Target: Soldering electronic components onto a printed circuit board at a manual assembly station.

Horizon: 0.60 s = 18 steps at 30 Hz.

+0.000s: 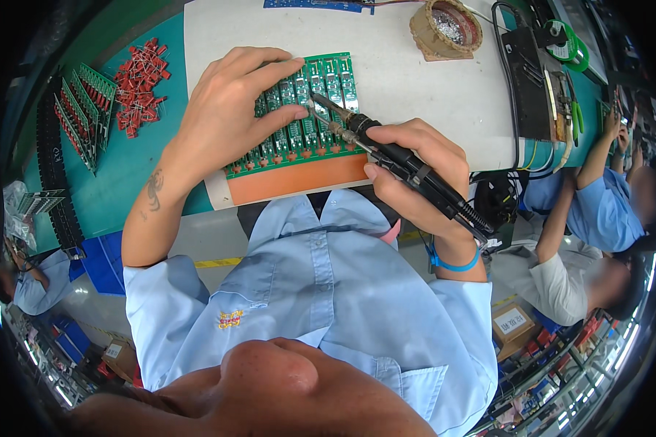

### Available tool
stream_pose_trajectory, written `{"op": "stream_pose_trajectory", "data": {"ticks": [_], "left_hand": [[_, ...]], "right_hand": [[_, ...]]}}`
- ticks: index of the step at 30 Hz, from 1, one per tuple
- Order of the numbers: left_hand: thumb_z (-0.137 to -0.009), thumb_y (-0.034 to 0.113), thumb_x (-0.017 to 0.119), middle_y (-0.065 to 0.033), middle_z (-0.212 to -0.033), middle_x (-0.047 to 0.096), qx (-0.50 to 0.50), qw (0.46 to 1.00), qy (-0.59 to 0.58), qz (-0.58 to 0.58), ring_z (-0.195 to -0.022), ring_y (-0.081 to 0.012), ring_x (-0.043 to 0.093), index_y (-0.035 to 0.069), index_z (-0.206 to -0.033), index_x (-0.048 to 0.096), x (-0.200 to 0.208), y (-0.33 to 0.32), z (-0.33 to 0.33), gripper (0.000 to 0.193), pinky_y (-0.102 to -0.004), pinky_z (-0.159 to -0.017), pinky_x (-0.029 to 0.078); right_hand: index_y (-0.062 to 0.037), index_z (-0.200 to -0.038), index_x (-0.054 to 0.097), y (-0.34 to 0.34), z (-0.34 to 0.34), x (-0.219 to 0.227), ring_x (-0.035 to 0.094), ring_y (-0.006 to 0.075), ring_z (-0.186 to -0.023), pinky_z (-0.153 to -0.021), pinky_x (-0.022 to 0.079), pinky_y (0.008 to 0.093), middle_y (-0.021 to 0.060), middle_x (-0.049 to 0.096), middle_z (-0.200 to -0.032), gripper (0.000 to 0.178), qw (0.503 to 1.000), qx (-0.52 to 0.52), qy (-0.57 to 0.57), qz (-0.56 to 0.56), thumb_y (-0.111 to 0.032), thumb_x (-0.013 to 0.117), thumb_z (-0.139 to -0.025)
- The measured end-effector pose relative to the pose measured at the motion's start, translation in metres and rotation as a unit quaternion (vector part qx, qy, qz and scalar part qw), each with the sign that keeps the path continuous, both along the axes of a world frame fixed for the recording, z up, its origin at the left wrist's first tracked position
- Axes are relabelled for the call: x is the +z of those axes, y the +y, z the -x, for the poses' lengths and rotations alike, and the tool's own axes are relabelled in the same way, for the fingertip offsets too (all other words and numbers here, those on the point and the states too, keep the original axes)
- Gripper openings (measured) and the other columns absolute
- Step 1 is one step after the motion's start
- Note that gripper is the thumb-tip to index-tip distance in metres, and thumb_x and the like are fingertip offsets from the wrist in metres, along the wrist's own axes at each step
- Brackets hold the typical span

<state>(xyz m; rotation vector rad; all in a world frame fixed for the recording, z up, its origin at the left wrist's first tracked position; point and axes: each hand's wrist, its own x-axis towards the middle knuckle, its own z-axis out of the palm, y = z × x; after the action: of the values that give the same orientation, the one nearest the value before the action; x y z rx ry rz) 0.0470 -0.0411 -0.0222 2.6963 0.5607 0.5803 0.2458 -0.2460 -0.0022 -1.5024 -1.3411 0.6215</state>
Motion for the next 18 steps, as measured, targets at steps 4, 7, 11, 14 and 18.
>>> {"op": "stream_pose_trajectory", "data": {"ticks": [4, 7, 11, 14, 18], "left_hand": [[-0.082, 0.026, 0.088, -0.003, -0.121, 0.072, 0.0, 1.0, 0.001, 0.0, -0.111, -0.023, 0.066, 0.011, -0.12, 0.078, 0.0, 0.0, 0.0, 0.042, -0.039, -0.099, 0.05], [-0.082, 0.026, 0.087, -0.0031, -0.121, 0.072, -0.002, 1.0, -0.005, -0.005, -0.112, -0.0231, 0.065, 0.011, -0.12, 0.078, -0.001, 0.0, -0.001, 0.042, -0.0387, -0.099, 0.05], [-0.083, 0.027, 0.087, -0.0032, -0.121, 0.072, -0.001, 1.0, -0.002, -0.003, -0.112, -0.0229, 0.065, 0.01, -0.12, 0.078, -0.001, 0.0, 0.0, 0.042, -0.0384, -0.099, 0.05], [-0.083, 0.027, 0.087, -0.0036, -0.122, 0.072, -0.003, 1.0, -0.001, -0.003, -0.112, -0.0231, 0.066, 0.009, -0.121, 0.078, -0.001, 0.001, 0.001, 0.042, -0.0385, -0.099, 0.05], [-0.084, 0.027, 0.086, -0.0046, -0.123, 0.072, -0.013, 1.0, 0.002, -0.004, -0.113, -0.0241, 0.067, 0.008, -0.121, 0.077, -0.001, 0.002, 0.002, 0.042, -0.0391, -0.099, 0.05]], "right_hand": [[0.0026, -0.111, 0.075, -0.001, 0.001, -0.001, 0.063, 0.0192, -0.075, -0.069, 0.05, 0.0275, 0.0139, 0.076, -0.096, 0.041, 1.0, -0.001, 0.002, -0.004, 0.003, 0.079, -0.071], [0.0026, -0.111, 0.076, -0.002, 0.001, -0.001, 0.063, 0.0191, -0.074, -0.069, 0.05, 0.0276, 0.0138, 0.076, -0.096, 0.041, 1.0, -0.002, 0.005, -0.002, 0.002, 0.079, -0.071], [0.0026, -0.112, 0.075, -0.007, -0.002, 0.002, 0.063, 0.0194, -0.075, -0.07, 0.05, 0.0281, 0.0142, 0.075, -0.096, 0.042, 1.0, -0.007, -0.003, -0.008, 0.002, 0.08, -0.07], [0.0026, -0.112, 0.075, -0.013, -0.004, 0.001, 0.063, 0.0196, -0.075, -0.07, 0.05, 0.0283, 0.0145, 0.075, -0.095, 0.042, 1.0, -0.012, 0.0, -0.019, 0.002, 0.08, -0.07], [0.0026, -0.113, 0.074, -0.017, -0.004, -0.003, 0.063, 0.02, -0.076, -0.07, 0.05, 0.0285, 0.015, 0.075, -0.095, 0.044, 0.999, -0.022, 0.017, -0.042, 0.002, 0.08, -0.07]]}}
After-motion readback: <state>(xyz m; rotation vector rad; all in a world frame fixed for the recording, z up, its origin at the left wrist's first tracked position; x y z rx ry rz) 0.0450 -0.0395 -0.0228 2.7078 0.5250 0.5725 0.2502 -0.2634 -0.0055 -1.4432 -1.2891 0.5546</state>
